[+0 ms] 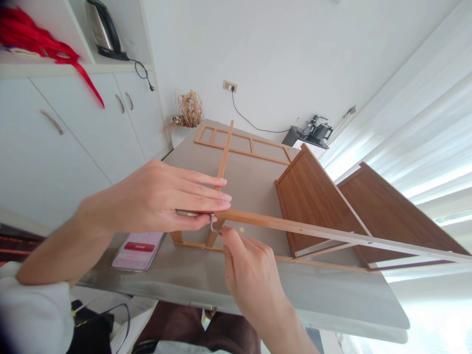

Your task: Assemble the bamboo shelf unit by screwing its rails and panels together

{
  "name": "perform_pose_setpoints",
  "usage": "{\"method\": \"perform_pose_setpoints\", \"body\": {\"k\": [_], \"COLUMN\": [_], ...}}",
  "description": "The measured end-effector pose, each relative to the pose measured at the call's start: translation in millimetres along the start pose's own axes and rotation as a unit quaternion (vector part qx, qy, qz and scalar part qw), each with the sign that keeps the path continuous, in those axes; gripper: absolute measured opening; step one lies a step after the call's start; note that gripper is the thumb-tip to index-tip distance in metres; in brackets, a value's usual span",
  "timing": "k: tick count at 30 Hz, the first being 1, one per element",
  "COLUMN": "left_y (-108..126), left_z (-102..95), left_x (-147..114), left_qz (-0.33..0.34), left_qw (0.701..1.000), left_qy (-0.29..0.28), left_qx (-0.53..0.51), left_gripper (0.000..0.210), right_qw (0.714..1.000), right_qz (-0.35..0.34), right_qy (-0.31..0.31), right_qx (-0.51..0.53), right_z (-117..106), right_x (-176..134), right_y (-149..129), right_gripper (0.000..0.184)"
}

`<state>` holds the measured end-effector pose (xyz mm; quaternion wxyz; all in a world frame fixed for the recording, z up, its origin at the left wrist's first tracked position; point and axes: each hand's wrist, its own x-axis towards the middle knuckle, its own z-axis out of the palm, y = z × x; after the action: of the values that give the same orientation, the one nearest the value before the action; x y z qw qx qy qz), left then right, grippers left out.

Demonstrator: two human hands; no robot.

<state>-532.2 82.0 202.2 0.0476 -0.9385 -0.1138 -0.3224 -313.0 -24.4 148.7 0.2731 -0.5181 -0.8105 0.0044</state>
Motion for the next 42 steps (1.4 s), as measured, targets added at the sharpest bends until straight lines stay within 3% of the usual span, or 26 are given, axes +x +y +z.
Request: {"method": "perform_pose_setpoints", "body": {"k": [10,20,23,29,32,36,39,42], "left_y": [1,0,0,1,1,1,1,1], "left_z": [-1.0,-0.1,-0.4,-1.7,-1.8,-2.0,-2.4,-2.7], "left_x": [1,1,1,0,0,1,1,2], "left_qz": [-0.008,0.005,0.007,0.006,0.004,-0.002,-0.008,-0.01], "left_qw": [1.0,1.0,1.0,1.0,1.0,1.0,1.0,1.0], "left_qy": [-0.006,0.003,0.004,0.001,-0.007,-0.009,-0.019,-0.022], "left_qx": [-0.006,-0.009,-0.009,-0.002,-0.004,-0.004,-0.006,-0.005], "left_gripper": [0.023,0.023,0.022,0.022,0.023,0.022,0.023,0.024], "right_qw": [0.999,0.969,0.934,0.822,0.802,0.812,0.848,0.897], "right_qz": [0.039,0.142,0.188,0.235,0.225,0.232,0.231,0.186], "right_qy": [-0.015,-0.015,-0.019,-0.036,-0.045,-0.03,0.011,0.055], "right_qx": [0.024,0.199,0.302,0.517,0.552,0.534,0.477,0.397], "right_z": [-7,16,29,39,37,35,36,39], "right_x": [0,-2,-3,5,10,13,14,15], "right_y": [-2,-21,-30,-48,-54,-56,-57,-59], "right_gripper": [0.014,0.017,0.022,0.035,0.036,0.031,0.033,0.035]}}
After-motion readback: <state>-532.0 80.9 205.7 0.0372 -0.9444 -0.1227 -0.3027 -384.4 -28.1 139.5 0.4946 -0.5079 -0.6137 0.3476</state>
